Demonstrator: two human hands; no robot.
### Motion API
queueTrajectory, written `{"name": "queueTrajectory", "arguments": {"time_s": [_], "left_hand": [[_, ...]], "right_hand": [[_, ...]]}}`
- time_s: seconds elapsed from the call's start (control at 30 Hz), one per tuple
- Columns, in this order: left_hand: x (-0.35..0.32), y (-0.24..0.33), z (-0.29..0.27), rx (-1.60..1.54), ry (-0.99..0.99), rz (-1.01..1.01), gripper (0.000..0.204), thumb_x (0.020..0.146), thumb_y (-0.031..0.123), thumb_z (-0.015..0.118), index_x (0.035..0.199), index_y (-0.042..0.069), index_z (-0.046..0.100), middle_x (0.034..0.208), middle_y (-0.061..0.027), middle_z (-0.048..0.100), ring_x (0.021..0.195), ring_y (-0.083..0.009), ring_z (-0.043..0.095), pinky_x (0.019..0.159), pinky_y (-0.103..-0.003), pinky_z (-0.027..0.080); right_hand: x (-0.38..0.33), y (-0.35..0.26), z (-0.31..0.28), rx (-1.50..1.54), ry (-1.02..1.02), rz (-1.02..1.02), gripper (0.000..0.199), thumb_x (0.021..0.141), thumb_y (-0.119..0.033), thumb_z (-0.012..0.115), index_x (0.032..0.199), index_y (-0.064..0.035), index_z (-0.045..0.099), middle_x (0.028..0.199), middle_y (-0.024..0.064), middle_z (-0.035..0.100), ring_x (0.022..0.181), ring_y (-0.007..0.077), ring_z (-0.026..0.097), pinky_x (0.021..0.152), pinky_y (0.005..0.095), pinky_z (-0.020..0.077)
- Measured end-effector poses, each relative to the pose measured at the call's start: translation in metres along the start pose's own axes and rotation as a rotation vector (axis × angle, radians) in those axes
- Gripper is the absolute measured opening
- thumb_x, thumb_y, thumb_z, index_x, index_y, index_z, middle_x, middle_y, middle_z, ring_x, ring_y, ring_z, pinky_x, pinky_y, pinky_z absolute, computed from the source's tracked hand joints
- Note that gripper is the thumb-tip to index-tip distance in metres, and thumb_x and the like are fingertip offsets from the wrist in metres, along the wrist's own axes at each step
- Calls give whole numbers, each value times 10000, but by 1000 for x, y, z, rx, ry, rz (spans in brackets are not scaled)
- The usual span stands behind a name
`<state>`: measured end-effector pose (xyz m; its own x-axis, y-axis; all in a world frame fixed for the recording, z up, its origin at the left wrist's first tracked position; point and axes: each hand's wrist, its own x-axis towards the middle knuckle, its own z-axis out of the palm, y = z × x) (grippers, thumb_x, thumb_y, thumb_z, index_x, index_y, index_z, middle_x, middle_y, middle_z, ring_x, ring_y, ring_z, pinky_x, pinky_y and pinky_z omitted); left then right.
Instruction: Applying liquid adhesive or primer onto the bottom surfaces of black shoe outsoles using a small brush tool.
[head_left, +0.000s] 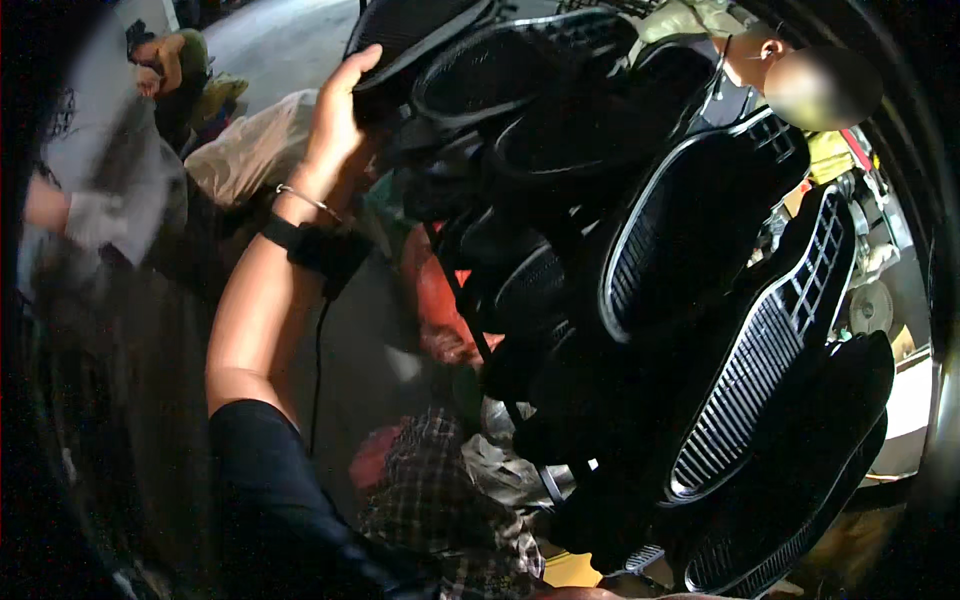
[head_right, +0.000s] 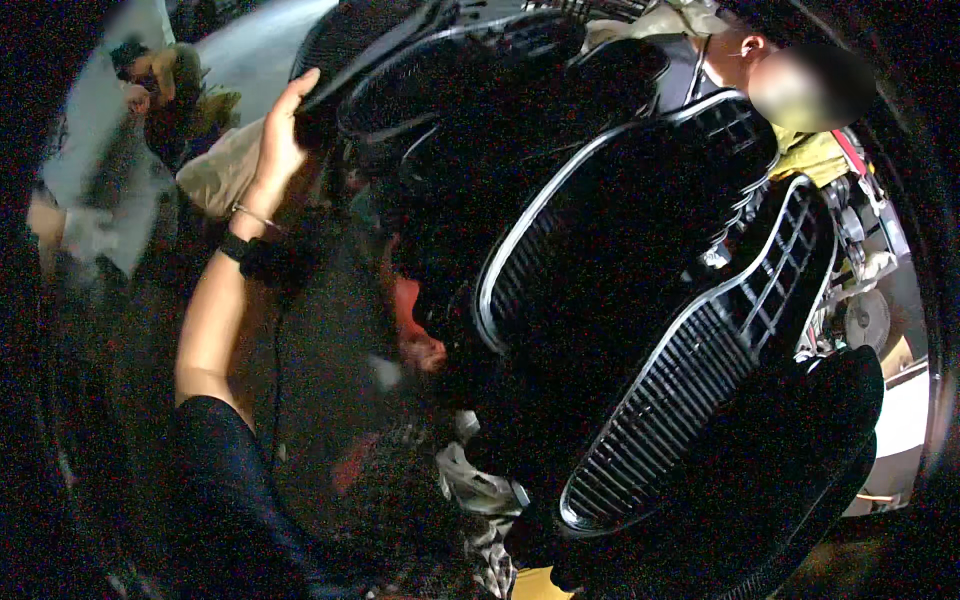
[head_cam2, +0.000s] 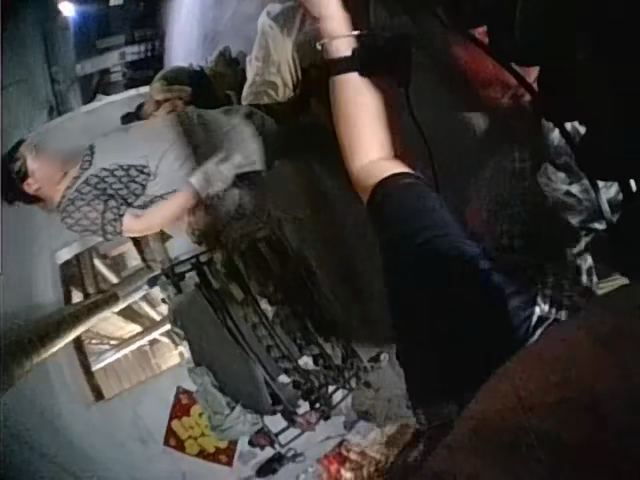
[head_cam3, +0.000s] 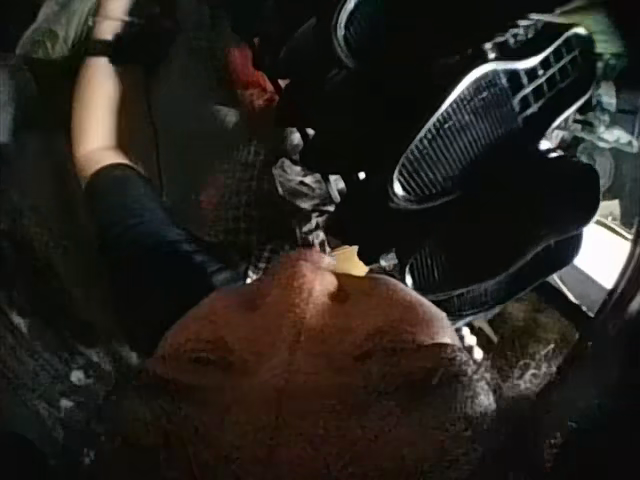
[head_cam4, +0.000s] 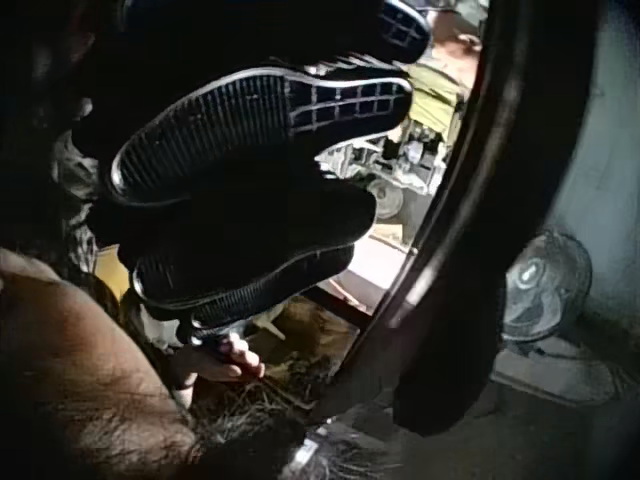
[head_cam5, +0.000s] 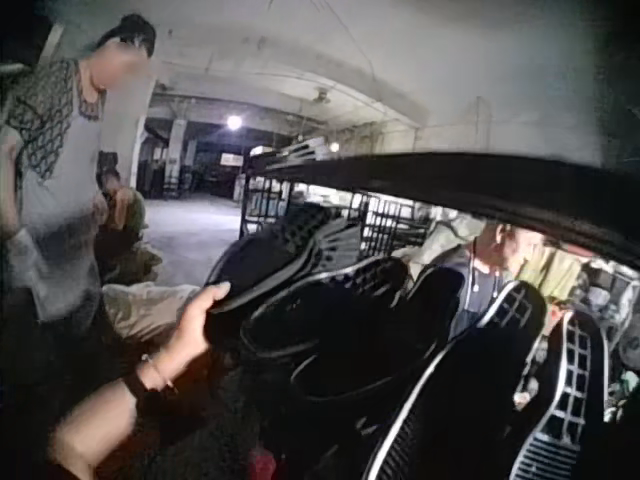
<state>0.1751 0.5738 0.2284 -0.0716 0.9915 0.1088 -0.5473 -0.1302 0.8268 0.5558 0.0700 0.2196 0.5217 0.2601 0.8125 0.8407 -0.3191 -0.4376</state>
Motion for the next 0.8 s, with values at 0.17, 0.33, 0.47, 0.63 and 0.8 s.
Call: {"name": "queueTrajectory", "arguments": {"time_s": [0.17, 0.33, 0.47, 0.63, 0.8], "left_hand": [[-20, 0, -62, 44, -261, 461, 274, 937, 184, 564, 1178, 59, 599, 1156, -95, 634, 1051, -211, 615, 940, -361, 484], [-97, 33, -81, -311, -147, 278, 269, 956, 101, 546, 1195, -23, 548, 1187, -141, 602, 1139, -227, 572, 1014, -365, 459], [-185, 72, -118, -121, -25, 402, 333, 926, 103, 575, 1242, 5, 533, 1276, -119, 554, 1195, -241, 534, 1041, -372, 422], [-345, 120, -130, -25, 61, 317, 455, 907, 117, 580, 1332, -1, 473, 1310, -113, 550, 1201, -257, 530, 1044, -389, 405], [-498, 157, -134, 92, 107, 158, 513, 830, 54, 576, 1332, 4, 481, 1272, -107, 569, 1162, -236, 546, 1040, -373, 398]], "right_hand": [[4, 10, 12, 140, -84, 37, 510, 943, -296, 561, 1341, -5, 429, 1257, 195, 562, 1060, 295, 579, 910, 426, 487], [-12, 12, 9, 295, -99, 100, 511, 941, -301, 561, 1338, -8, 431, 1261, 193, 559, 1067, 296, 574, 916, 432, 484], [-28, 5, -14, 450, -90, 162, 511, 939, -306, 561, 1336, -11, 433, 1265, 192, 557, 1072, 296, 570, 921, 436, 481], [-35, -3, -86, 615, 10, 222, 511, 937, -311, 562, 1333, -13, 435, 1269, 190, 554, 1079, 297, 566, 927, 441, 478], [-56, -34, -100, 441, -66, -135, 583, 999, -338, 470, 1436, 7, 297, 1455, 218, 345, 1337, 332, 365, 1060, 497, 347]]}}
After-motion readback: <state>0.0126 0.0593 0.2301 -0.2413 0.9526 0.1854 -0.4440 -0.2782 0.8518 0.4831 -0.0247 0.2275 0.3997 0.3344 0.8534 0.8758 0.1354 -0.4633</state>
